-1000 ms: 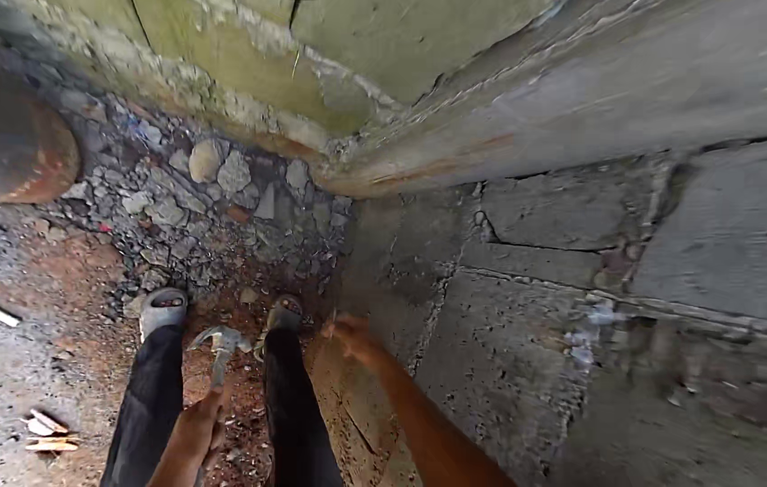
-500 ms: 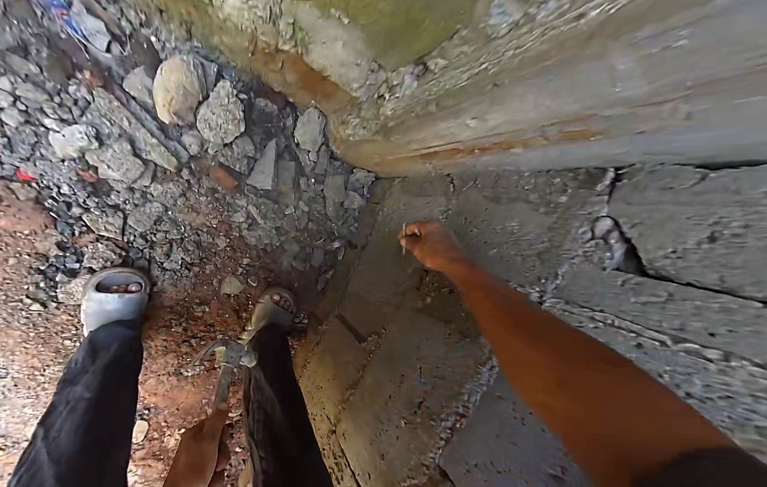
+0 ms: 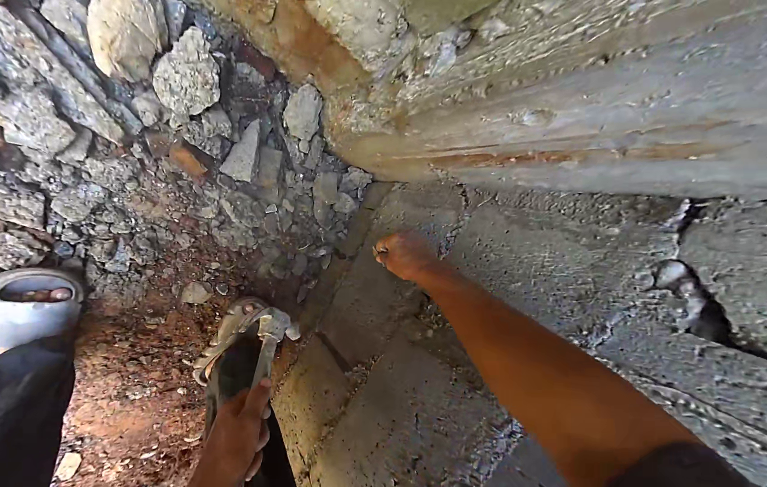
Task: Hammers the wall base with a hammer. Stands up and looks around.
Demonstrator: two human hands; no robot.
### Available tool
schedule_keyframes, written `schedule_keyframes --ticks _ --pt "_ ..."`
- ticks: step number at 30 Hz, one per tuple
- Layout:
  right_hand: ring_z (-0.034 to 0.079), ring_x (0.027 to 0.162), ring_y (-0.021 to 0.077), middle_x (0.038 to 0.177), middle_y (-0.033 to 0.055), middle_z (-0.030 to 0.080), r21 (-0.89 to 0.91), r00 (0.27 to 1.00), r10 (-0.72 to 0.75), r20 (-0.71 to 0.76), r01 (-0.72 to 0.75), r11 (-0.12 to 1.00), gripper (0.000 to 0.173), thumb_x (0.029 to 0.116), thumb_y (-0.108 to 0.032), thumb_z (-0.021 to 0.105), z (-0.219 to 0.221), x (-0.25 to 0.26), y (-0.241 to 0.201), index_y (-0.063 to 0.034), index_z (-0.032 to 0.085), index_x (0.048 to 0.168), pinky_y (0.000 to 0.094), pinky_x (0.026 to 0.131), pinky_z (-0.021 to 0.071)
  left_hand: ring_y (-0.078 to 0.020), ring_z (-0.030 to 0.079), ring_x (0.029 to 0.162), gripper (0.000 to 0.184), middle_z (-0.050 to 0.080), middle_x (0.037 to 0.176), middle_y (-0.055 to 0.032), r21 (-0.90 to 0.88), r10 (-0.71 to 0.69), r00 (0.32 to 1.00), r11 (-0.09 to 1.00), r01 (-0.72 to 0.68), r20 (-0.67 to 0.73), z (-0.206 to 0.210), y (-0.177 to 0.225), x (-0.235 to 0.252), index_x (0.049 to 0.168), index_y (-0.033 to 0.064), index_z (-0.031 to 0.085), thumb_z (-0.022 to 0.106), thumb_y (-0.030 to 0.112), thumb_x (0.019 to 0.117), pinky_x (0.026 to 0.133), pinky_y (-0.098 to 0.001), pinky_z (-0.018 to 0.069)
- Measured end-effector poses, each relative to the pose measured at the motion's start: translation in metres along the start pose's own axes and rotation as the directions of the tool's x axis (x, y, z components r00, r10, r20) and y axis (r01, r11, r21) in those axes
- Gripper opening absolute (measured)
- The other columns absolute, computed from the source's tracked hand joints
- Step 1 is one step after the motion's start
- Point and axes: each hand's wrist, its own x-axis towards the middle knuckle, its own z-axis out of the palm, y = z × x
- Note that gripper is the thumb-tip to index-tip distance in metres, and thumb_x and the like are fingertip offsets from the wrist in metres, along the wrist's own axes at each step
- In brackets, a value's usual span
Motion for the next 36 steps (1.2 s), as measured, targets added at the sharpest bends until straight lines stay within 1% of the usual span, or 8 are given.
schedule_keyframes --ticks 3,7,12,17,20,23,27,36 --pt "0.068 0.109 0.0411 0.111 0.0196 0.072 -0.010 1.000 0.012 -0.012 -0.012 1.000 0.020 0.1027 -0.020 0.059 0.004 0.003 0.002 -0.0103 0.071 0.115 0.0640 0.090 0.0528 -0.0116 0.040 0.038 0.046 0.043 0.054 -0.0007 0.003 0.020 0.999 1.000 -0.020 0.051 0.013 0.009 0.005 0.094 0.0068 0.056 0.042 0.047 0.1099 0.036 -0.0254 0.0378" --pt "0.068 0.105 0.0451 0.116 0.0243 0.069 0.161 0.997 0.048 -0.055 -0.039 0.986 0.065 0.0997 -0.021 0.064 0.004 0.004 0.003 -0.0232 0.037 0.159 0.0657 0.090 0.0531 -0.0117 0.039 0.038 0.047 0.042 0.053 -0.0005 0.015 0.035 0.998 0.999 -0.036 0.061 0.015 0.010 0.010 0.093 0.0072 0.057 0.042 0.048 0.1094 0.035 -0.0256 0.0376" --pt "0.068 0.109 0.0316 0.113 0.0141 0.073 0.333 0.999 -0.036 -0.020 0.041 0.942 0.025 0.1046 -0.018 0.055 0.001 0.001 0.009 -0.0110 0.075 0.118 0.0577 0.099 0.0503 -0.0118 0.040 0.037 0.048 0.044 0.052 -0.0009 -0.017 0.022 0.999 1.000 -0.022 -0.023 0.008 0.008 0.017 0.092 0.0064 0.057 0.042 0.048 0.1098 0.034 -0.0258 0.0375" --pt "0.069 0.104 0.0316 0.112 0.0175 0.071 0.433 0.992 -0.044 0.120 -0.012 0.901 0.026 0.0962 -0.010 0.069 -0.004 0.009 0.012 -0.0040 0.070 0.121 0.0548 0.095 0.0530 -0.0117 0.039 0.036 0.048 0.043 0.054 -0.0015 -0.052 -0.043 0.995 0.998 0.038 -0.092 0.000 0.012 0.027 0.093 0.0060 0.056 0.041 0.048 0.1095 0.034 -0.0253 0.0378" --pt "0.069 0.094 0.0269 0.105 0.0173 0.072 0.439 0.991 -0.044 0.123 -0.014 0.898 0.025 0.1032 -0.017 0.063 -0.005 0.009 0.009 -0.0003 0.068 0.121 0.0483 0.091 0.0542 -0.0121 0.040 0.037 0.049 0.043 0.054 -0.0022 -0.053 -0.059 0.993 0.997 0.054 -0.097 -0.001 0.014 0.031 0.094 0.0052 0.056 0.042 0.050 0.1086 0.034 -0.0252 0.0383" --pt "0.067 0.106 0.0305 0.113 0.0179 0.070 0.339 0.994 -0.036 0.108 -0.003 0.941 0.027 0.1043 -0.023 0.063 -0.010 0.012 0.007 -0.0037 0.071 0.120 0.0538 0.097 0.0503 -0.0124 0.040 0.036 0.048 0.043 0.053 -0.0024 -0.046 -0.033 0.997 0.999 0.029 -0.068 0.004 0.020 0.036 0.093 0.0054 0.056 0.042 0.049 0.1088 0.035 -0.0254 0.0382" --pt "0.067 0.102 0.0347 0.105 0.0189 0.070 0.135 0.994 -0.047 0.103 0.033 0.990 0.023 0.1047 -0.024 0.060 -0.010 0.017 0.007 -0.0034 0.070 0.108 0.0586 0.092 0.0506 -0.0122 0.039 0.038 0.048 0.042 0.054 -0.0021 -0.047 -0.010 1.000 0.999 0.010 0.006 0.019 0.030 0.040 0.093 0.0063 0.056 0.042 0.049 0.1090 0.036 -0.0250 0.0383" --pt "0.067 0.100 0.0364 0.102 0.0187 0.070 -0.005 0.988 -0.043 0.145 0.044 0.999 0.024 0.1039 -0.027 0.062 -0.010 0.021 0.006 -0.0052 0.072 0.107 0.0605 0.089 0.0512 -0.0120 0.040 0.039 0.049 0.041 0.055 -0.0016 -0.023 0.039 0.993 0.999 -0.037 0.110 0.053 0.048 0.049 0.095 0.0062 0.055 0.041 0.051 0.1087 0.038 -0.0244 0.0393"
